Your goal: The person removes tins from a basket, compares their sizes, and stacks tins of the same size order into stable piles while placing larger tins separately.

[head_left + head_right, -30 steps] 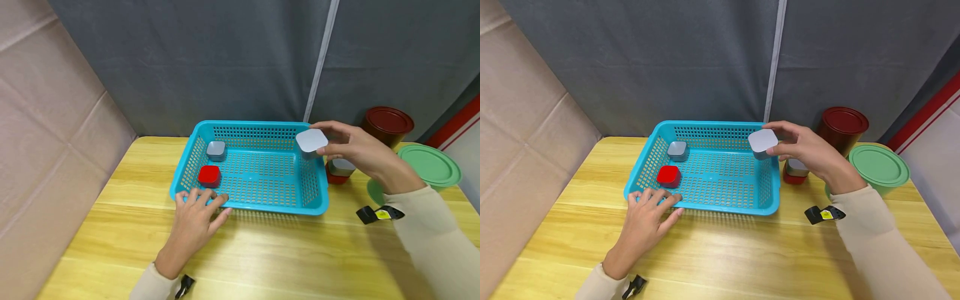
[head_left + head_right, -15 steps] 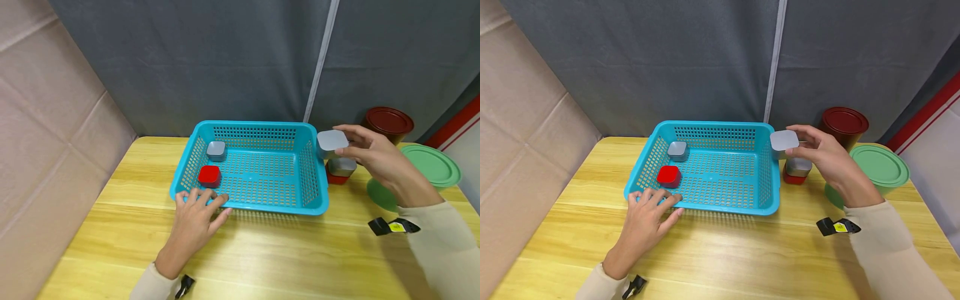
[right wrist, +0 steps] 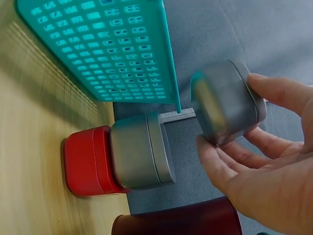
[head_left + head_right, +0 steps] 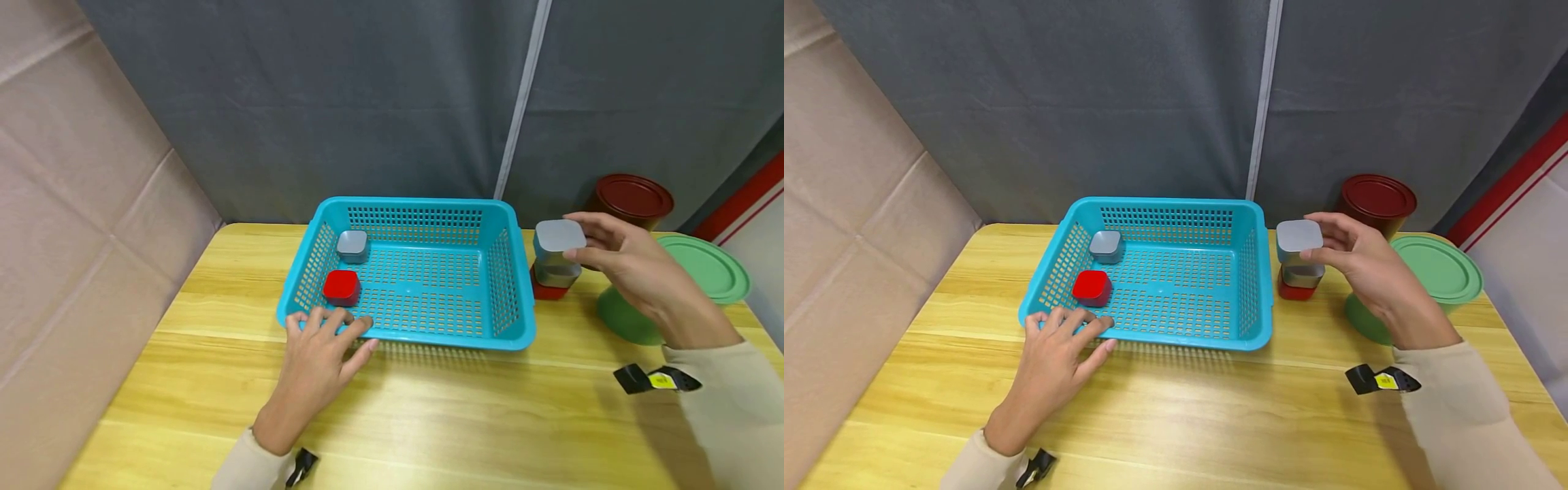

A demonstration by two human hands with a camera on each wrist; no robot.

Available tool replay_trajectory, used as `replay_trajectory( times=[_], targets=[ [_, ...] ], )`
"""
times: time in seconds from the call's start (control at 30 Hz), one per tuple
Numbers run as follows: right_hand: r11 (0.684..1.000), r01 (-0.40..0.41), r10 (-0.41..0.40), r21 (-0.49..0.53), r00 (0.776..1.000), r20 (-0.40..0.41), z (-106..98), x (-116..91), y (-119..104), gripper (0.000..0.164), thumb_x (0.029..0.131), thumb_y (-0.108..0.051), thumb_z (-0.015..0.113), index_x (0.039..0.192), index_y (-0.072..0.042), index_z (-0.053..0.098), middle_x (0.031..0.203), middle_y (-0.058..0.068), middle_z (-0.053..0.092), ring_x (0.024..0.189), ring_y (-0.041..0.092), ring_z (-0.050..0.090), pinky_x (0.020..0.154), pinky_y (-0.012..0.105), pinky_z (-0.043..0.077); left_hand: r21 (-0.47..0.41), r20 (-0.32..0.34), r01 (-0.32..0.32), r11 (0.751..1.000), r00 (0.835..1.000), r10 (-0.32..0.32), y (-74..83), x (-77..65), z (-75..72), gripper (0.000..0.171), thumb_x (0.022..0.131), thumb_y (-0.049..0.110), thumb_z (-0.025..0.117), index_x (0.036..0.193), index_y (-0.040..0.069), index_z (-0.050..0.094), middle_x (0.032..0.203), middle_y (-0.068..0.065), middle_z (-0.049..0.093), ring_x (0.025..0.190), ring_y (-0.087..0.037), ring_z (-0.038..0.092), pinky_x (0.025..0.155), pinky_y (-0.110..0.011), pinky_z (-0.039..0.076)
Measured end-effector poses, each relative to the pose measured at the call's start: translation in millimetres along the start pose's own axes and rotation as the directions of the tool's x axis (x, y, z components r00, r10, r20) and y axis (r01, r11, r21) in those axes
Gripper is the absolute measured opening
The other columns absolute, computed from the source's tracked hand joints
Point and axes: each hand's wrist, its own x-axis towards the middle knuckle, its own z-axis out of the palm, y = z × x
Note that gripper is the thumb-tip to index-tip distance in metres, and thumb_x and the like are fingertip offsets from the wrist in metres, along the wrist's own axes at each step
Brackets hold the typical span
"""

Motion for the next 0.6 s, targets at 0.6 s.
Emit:
replay_trajectory(
  times=[0.6],
  targets=[
    [0.999, -0.037, 0.038, 0.028, 0.999, -0.039, -0.9, -3.8, 10.4, 0.044, 0.104, -0.003, 0.062, 0.141, -0.024, 0.049, 0.131, -0.008, 0.048, 0.112, 0.004, 0.051, 0.088, 0.008, 0.047, 0.003, -0.003, 0.001, 1.000, 1.000, -0.001, 0.1, 1.0, 0.2, 0.060, 0.111, 0.060, 0.030, 0.107, 0.023, 0.077, 0.092, -0.002, 0.068, 0.088, -0.030, 0.058, 0.079, -0.058, 0.036]
  ],
)
